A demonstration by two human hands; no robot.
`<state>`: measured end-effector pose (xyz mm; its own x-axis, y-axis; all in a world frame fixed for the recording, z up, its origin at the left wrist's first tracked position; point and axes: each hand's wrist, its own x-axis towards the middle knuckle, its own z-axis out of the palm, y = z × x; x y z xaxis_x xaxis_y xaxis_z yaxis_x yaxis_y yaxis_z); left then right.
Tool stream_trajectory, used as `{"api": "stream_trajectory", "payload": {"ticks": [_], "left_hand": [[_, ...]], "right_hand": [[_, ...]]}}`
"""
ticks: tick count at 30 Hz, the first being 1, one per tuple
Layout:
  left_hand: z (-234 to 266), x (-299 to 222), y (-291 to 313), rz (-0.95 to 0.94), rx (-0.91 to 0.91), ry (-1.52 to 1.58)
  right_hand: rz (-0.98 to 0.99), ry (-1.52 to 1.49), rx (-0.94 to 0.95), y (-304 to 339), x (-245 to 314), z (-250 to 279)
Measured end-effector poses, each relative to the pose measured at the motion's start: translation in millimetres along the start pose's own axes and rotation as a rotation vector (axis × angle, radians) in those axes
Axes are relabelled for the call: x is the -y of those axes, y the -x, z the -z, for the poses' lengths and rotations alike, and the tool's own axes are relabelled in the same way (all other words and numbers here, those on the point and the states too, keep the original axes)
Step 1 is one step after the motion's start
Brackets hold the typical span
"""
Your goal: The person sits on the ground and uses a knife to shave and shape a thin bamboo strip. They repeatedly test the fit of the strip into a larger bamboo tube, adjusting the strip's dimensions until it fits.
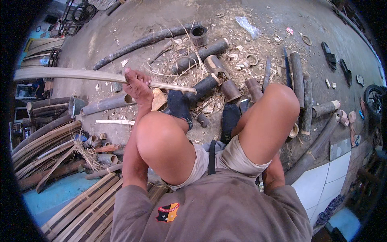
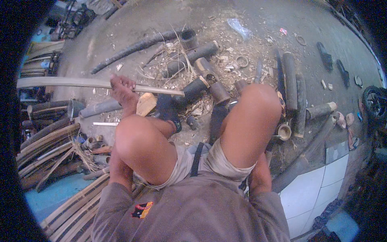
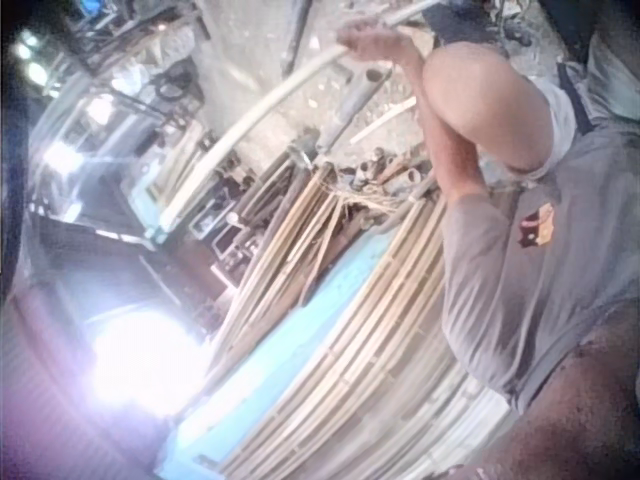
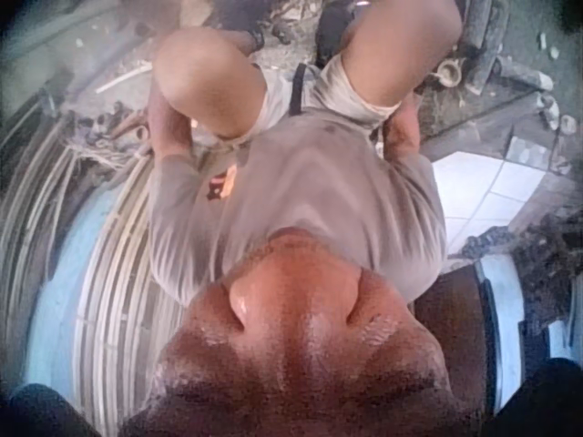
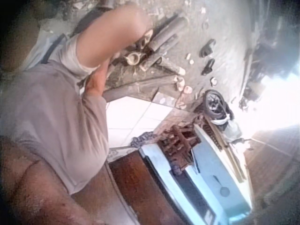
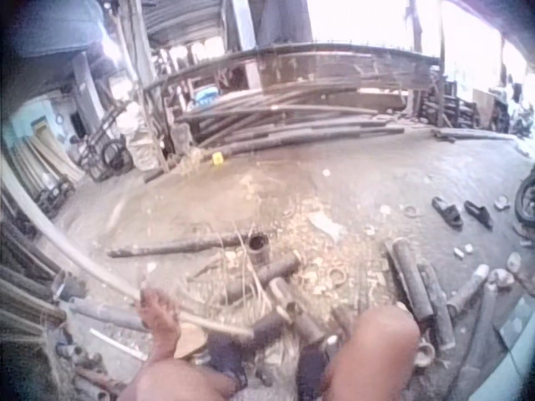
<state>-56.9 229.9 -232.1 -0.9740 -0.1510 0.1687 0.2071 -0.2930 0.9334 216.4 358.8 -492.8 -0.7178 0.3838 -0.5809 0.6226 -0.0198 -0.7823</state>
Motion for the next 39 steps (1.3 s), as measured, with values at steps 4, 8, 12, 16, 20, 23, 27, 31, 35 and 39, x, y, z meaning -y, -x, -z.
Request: {"api": "stream_trajectory", "payload": {"ticks": [4, 8, 12, 16, 20, 23, 27, 31, 35, 39], "left_hand": [[16, 2, -1, -0.042, -0.029, -0.034], [40, 6, 1, -0.07, -0.072, -0.058], [33, 5, 14, -0.099, -0.103, -0.098], [31, 8, 11, -0.172, -0.047, -0.136], [8, 22, 9, -0.155, 0.095, -0.031], [-8, 27, 13, -0.13, 0.295, -0.044], [-29, 4, 4, -0.138, 0.578, -0.234], [-72, -55, -9, -0.21, 0.657, -0.213], [-115, -83, -2, -0.357, 0.539, -0.206], [-118, -78, 7, -0.443, 0.487, -0.251]], "right_hand": [[-0.021, 0.02, -0.019, -1, 1, -8], [-0.014, 0.058, -0.042, -2, 0, 0], [-0.03, 0.084, -0.063, -3, -4, 9], [-0.028, 0.113, -0.108, -2, -2, 21], [-0.016, 0.14, -0.188, -2, -3, 57], [0.019, 0.171, -0.274, 3, -1, 94], [0.125, 0.224, -0.467, 13, 16, 165], [0.378, 0.295, -0.718, 40, 82, 241], [0.631, 0.512, -0.9, 121, 262, 283], [1.188, 0.634, -1.145, 191, 418, 321]]}}
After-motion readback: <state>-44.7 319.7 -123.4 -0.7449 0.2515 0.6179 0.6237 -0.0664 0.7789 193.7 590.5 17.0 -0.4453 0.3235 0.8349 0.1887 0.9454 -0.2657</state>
